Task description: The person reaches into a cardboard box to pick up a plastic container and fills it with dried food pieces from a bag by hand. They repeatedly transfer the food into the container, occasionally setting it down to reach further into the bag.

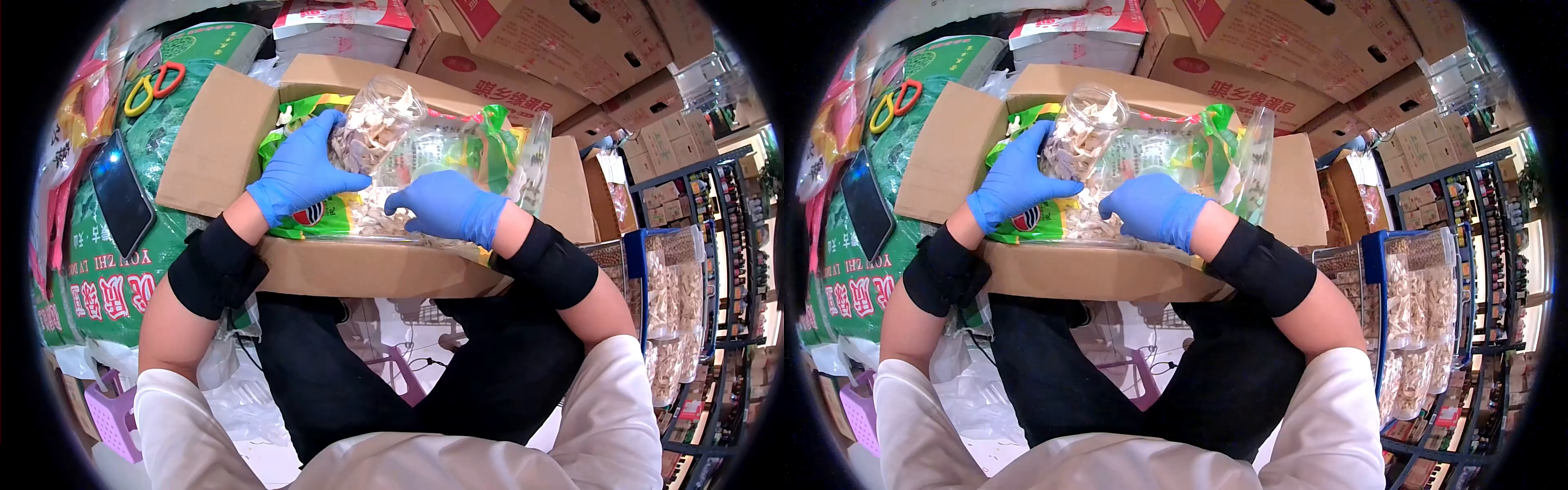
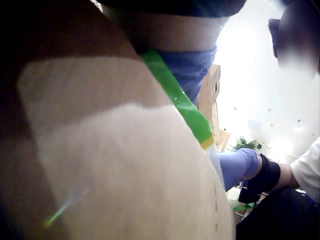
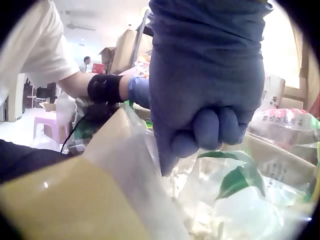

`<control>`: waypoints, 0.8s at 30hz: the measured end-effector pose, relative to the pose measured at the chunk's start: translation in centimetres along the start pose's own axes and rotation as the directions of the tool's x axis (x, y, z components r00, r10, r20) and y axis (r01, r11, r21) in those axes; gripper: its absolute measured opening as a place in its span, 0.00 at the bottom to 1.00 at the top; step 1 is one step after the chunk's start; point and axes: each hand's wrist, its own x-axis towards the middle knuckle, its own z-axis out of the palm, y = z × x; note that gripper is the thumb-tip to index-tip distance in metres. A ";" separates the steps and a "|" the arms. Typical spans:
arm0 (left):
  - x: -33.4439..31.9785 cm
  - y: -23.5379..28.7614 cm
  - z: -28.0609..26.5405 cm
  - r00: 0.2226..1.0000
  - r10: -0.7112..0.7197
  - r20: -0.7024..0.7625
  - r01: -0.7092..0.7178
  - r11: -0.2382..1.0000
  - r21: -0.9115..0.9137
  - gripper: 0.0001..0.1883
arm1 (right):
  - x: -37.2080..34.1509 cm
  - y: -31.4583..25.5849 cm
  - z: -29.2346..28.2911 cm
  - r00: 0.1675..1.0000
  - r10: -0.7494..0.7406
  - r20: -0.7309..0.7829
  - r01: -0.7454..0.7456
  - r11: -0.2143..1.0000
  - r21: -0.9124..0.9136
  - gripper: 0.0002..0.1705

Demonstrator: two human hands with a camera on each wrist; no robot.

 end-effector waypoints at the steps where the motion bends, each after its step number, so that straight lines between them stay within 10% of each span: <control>1: 0.0 0.1 0.0 1.000 0.006 -0.011 -0.006 1.000 0.007 0.41 | 0.1 0.1 0.1 1.000 -0.027 -0.015 0.027 1.000 -0.001 0.15; 9: 0.1 -0.2 -0.1 1.000 0.008 0.019 -0.007 0.998 -0.061 0.40 | 0.3 0.5 -0.1 0.994 -0.094 -0.054 0.092 0.995 -0.043 0.08; 12: 0.1 -0.5 0.0 1.000 0.007 0.006 -0.006 0.999 -0.047 0.40 | -1.7 0.8 -2.8 0.932 -0.085 -0.352 0.193 0.938 0.286 0.07; 15: 0.0 -0.6 0.2 1.000 0.009 0.006 -0.009 0.999 0.044 0.41 | -4.0 0.5 -6.7 0.917 0.225 -0.330 0.033 0.782 0.623 0.08; 18: -0.1 -0.8 0.7 0.998 0.055 0.024 -0.057 0.995 0.086 0.42 | -3.0 2.0 -6.0 0.772 0.397 -0.496 0.064 0.729 0.682 0.11; 21: -0.2 -0.9 0.9 0.992 0.123 0.040 -0.126 0.988 0.085 0.42 | -2.5 1.6 -5.0 0.858 0.223 -0.463 0.206 0.676 0.708 0.12; 24: -0.3 -1.0 0.8 0.992 0.113 0.053 -0.117 0.990 0.075 0.42 | -2.2 1.5 -5.1 0.823 0.349 -0.448 0.215 0.539 0.815 0.14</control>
